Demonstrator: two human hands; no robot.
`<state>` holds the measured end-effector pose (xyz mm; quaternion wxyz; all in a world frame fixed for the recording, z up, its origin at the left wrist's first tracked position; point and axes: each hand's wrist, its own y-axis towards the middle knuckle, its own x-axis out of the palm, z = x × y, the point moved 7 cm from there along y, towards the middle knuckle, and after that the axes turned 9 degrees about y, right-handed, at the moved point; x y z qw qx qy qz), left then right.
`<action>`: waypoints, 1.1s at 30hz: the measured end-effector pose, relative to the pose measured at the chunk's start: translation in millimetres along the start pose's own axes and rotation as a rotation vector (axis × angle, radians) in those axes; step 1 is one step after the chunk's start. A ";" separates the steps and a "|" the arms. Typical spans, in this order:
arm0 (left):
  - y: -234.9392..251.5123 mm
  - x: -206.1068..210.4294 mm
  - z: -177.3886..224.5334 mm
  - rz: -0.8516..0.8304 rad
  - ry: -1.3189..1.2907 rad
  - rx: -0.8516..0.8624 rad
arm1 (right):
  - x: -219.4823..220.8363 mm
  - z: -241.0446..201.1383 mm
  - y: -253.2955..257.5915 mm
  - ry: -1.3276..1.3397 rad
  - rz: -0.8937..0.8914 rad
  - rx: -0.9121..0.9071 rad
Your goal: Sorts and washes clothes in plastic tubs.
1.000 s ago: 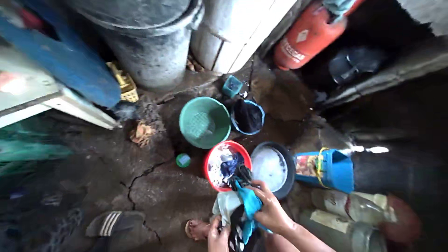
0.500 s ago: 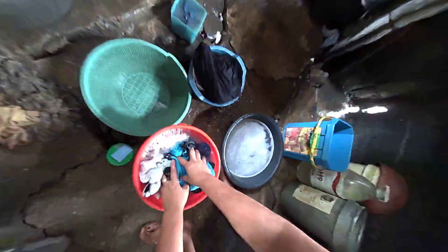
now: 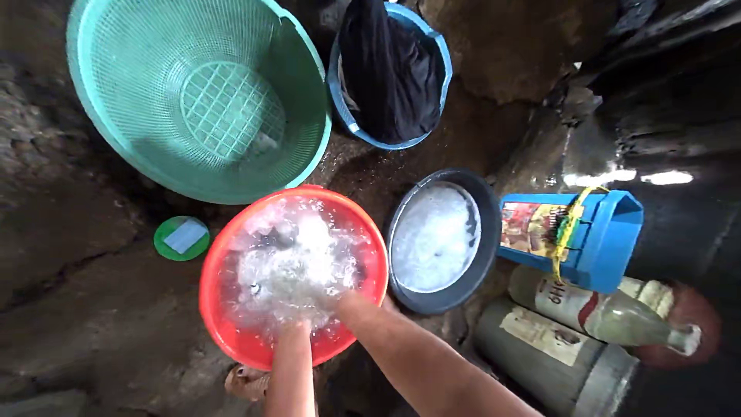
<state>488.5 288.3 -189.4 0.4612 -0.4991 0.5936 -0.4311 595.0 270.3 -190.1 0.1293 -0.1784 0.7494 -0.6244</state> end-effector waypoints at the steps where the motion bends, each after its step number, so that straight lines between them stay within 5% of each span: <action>1: -1.4 -1.5 -1.6 0.010 0.009 0.001 | 0.8 -2.4 6.5 -0.080 0.019 -0.020; 6: -10.0 -0.6 -2.9 -0.050 0.122 0.085 | 8.5 -23.7 -12.3 -0.257 -0.147 -0.057; 14: -14.0 38.5 -29.4 0.275 -0.143 0.134 | 44.9 7.5 1.2 -0.356 -0.119 -0.173; 17: -24.4 71.6 -39.1 0.081 -0.059 0.075 | 74.3 30.4 -5.2 -0.367 -0.273 -0.137; 19: -24.5 96.8 -44.0 0.116 -0.019 0.075 | 86.7 46.7 -13.7 -0.289 -0.329 0.020; 21: -35.2 107.3 -50.6 0.198 -0.072 0.056 | 88.5 55.7 -25.4 -0.276 -0.253 0.098; 25: -34.0 102.4 -39.0 -0.123 -0.104 0.107 | 84.6 64.4 -27.1 -0.200 -0.049 0.029; 28: -8.2 100.3 -36.4 -0.011 -0.192 0.045 | 89.1 66.1 3.4 -0.243 0.008 0.002; 30: -20.6 85.6 -32.0 -0.040 -0.139 0.177 | 90.5 52.0 5.4 -0.299 -0.018 0.012; 32: -60.2 65.2 -32.8 0.042 0.202 0.650 | 81.1 48.4 -7.4 -0.389 0.004 -0.058; 33: -100.3 55.4 -35.7 0.234 0.454 0.868 | 72.2 55.3 -4.1 -0.447 0.044 -0.150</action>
